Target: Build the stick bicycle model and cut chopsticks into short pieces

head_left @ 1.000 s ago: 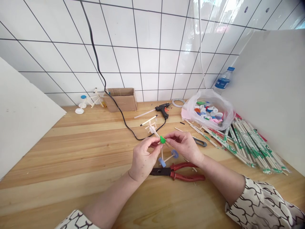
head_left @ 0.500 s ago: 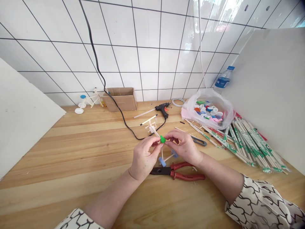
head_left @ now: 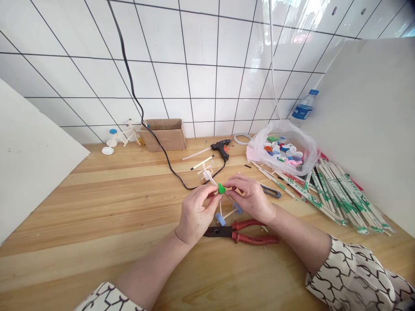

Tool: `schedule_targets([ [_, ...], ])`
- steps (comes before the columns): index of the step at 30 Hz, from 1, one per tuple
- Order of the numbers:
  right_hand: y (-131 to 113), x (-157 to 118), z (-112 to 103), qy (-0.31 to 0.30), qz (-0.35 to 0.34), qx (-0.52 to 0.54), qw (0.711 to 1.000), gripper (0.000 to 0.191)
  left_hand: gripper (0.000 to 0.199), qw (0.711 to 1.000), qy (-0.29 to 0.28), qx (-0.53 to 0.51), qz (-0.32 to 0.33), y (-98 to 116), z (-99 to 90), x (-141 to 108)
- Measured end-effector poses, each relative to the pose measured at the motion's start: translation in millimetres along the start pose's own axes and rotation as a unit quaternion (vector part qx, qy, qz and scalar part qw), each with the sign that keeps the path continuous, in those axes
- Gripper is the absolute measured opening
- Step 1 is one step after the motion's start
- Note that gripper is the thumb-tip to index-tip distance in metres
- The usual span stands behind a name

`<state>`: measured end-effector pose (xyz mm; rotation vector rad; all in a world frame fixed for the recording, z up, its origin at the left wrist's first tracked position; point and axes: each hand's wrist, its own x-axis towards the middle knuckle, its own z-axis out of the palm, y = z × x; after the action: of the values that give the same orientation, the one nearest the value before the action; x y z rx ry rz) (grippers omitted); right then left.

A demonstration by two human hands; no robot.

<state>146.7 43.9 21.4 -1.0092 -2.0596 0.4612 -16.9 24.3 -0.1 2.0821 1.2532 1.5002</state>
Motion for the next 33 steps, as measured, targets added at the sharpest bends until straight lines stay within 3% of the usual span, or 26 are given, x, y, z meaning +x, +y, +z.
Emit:
schedule_targets([
  [13, 5, 1, 1, 0.007, -0.054, -0.047, 0.997, 0.013, 0.01, 1.0, 0.005, 0.0, -0.005, -1, 0.5, 2],
  [21, -7, 4, -7, -0.006, 0.063, -0.005, 0.998, 0.008, 0.008, 0.995, -0.006, -0.051, -0.083, 2, -3.4, 3],
  [26, -13, 6, -13, -0.087, 0.199, 0.058, 0.974, 0.013, 0.011, 0.97, -0.015, -0.15, -0.19, 2, -2.4, 4],
  [33, -16, 4, -10, -0.117, 0.244, 0.083, 0.959, 0.016, 0.027, 0.935, -0.05, -0.235, -0.261, -3, -0.1, 5],
])
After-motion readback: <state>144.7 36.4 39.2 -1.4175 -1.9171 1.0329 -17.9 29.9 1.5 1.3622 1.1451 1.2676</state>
